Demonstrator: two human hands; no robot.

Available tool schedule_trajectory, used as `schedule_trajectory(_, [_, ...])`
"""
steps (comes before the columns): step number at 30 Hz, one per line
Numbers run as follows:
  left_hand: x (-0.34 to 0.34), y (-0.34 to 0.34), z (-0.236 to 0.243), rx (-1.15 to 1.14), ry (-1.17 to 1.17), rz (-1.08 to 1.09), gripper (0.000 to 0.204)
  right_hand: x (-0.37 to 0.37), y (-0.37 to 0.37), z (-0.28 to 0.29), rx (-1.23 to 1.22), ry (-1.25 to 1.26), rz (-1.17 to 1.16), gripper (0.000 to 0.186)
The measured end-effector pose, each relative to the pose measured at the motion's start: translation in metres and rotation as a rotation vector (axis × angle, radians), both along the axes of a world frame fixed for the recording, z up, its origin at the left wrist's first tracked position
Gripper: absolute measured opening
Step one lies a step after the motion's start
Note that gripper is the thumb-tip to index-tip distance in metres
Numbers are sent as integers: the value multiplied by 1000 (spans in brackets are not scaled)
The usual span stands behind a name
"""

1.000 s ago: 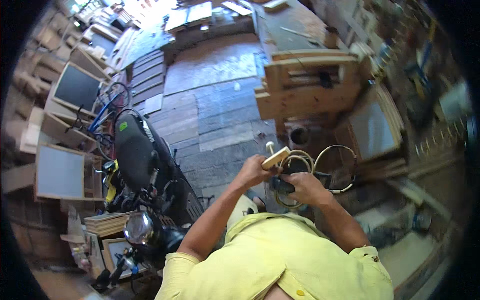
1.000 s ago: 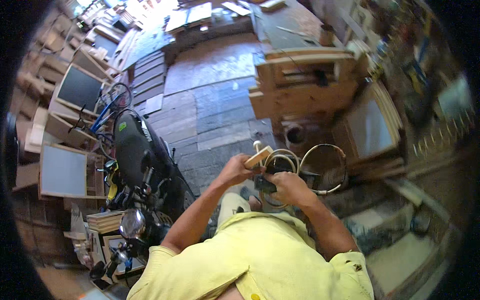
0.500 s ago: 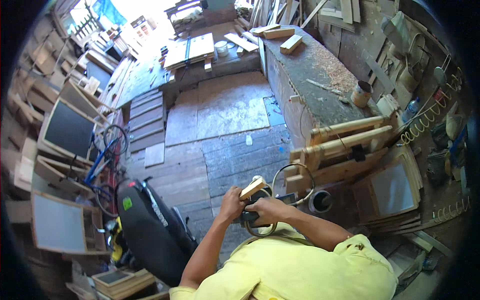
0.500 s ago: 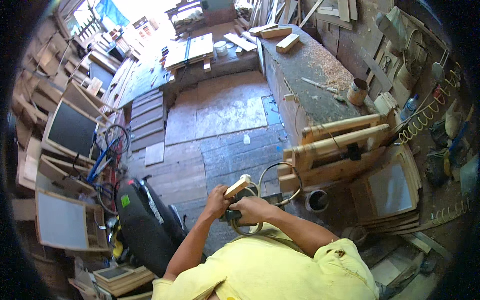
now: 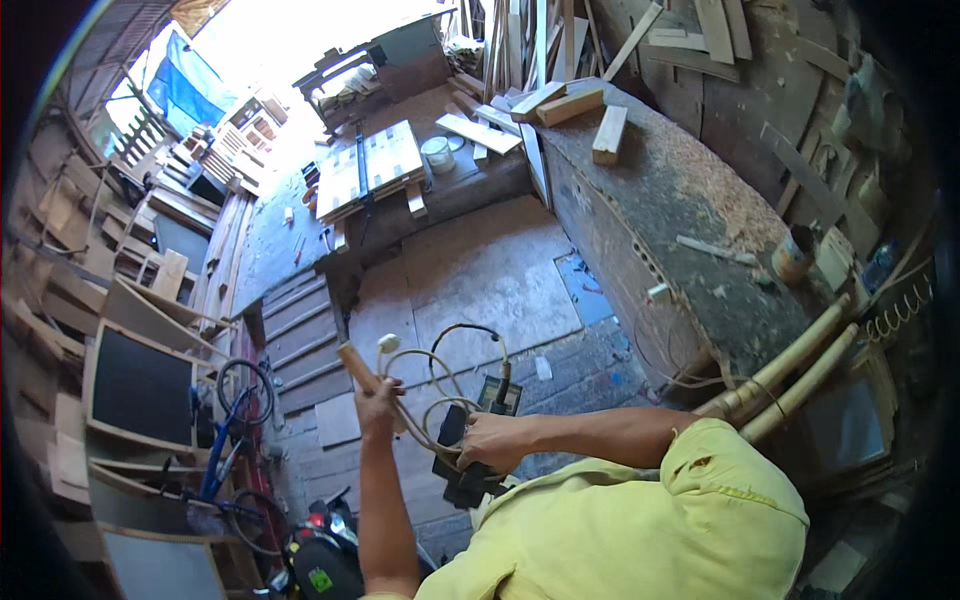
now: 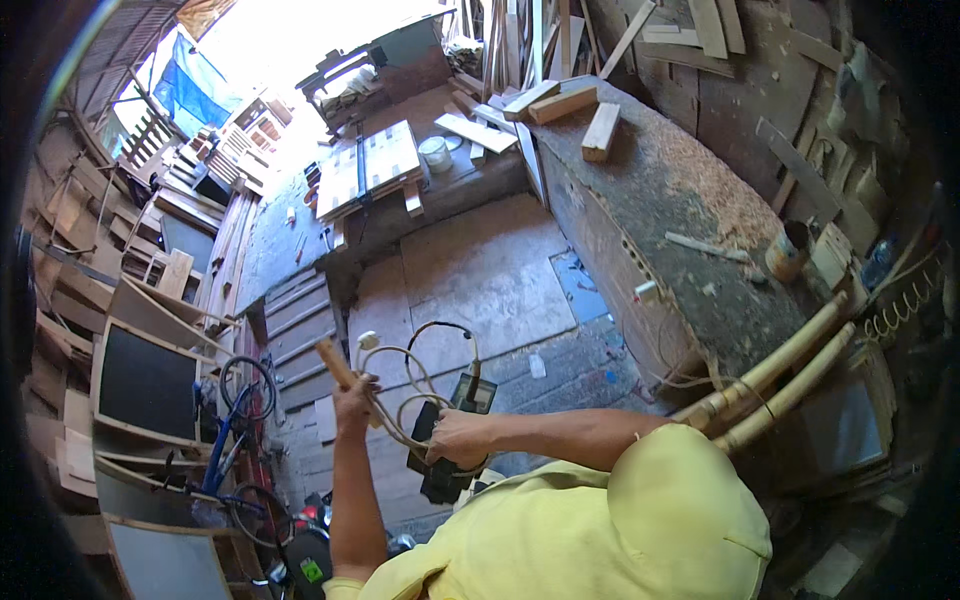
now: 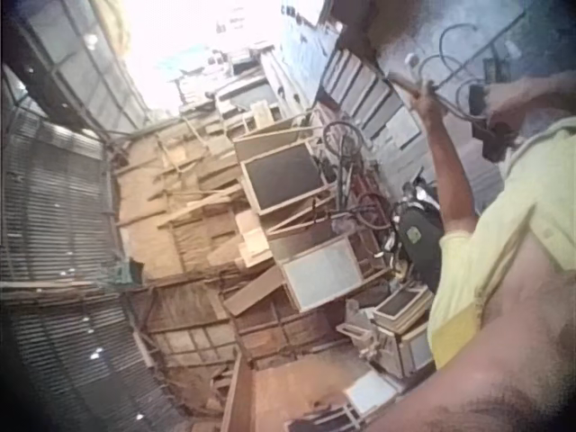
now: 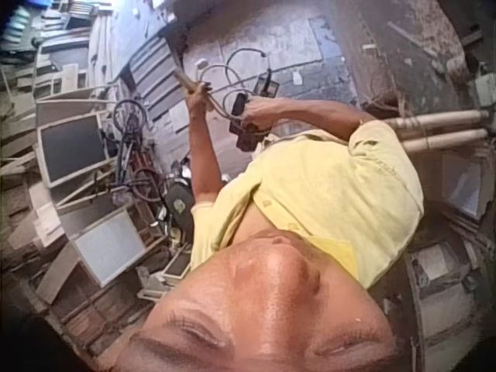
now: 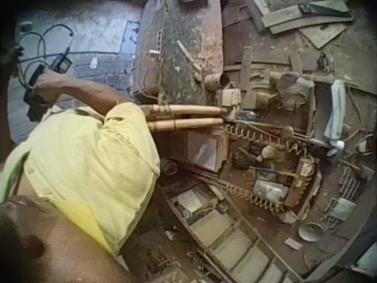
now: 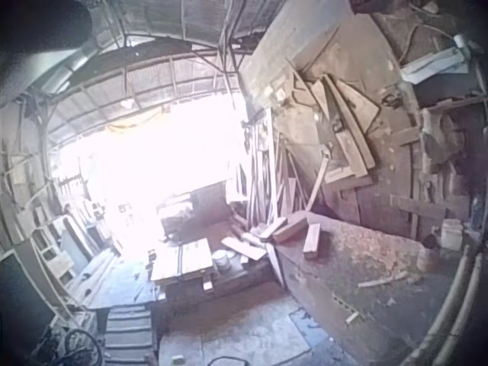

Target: The person measures and marks a wooden plank with a metal square, then uses a handheld electric planer to smooth its surface. They move between workstations, handle multiple planks, and use a table saw to cut a long board.

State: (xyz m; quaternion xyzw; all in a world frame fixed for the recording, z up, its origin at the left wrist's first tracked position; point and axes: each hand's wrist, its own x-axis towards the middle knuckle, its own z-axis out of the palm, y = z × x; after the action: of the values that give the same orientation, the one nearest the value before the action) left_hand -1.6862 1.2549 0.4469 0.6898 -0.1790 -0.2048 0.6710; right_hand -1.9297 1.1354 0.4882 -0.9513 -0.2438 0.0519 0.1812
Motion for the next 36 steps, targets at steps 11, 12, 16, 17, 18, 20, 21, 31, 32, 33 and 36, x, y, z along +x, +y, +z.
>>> schedule_trajectory(11, [389,-76,-214,44,664,320,6,78,-232,10,1285,176,-782,53])
schedule_trajectory(12, [406,-67,-227,85,689,403,8,77,-246,15,1471,25,-899,51])
schedule_trajectory(16, [390,-124,-263,180,742,424,17,49,-321,10,1581,-424,-1535,46])
schedule_trajectory(17, [375,-136,-263,188,788,519,10,46,-347,0,1662,-492,-1615,48])
schedule_trajectory(18, [375,-146,-262,188,789,531,10,47,-375,-6,1753,-557,-1661,51])
schedule_trajectory(20, [378,-173,-266,193,673,490,8,46,-441,-23,1682,-813,-1740,52])
schedule_trajectory(21, [386,-182,-267,111,692,472,5,44,-476,-27,1645,-881,-1750,57])
schedule_trajectory(31, [350,-373,-177,-132,485,110,26,-91,-690,-134,879,-819,-2658,73])
schedule_trajectory(32, [347,-413,-169,-88,529,16,29,-134,-706,-155,1093,-1097,-2513,70])
schedule_trajectory(33, [352,-432,-152,-42,540,-47,32,-136,-712,-159,1012,-1132,-2612,67])
schedule_trajectory(36, [348,-501,-114,76,402,-210,24,-135,-690,-141,893,-674,-2616,77])
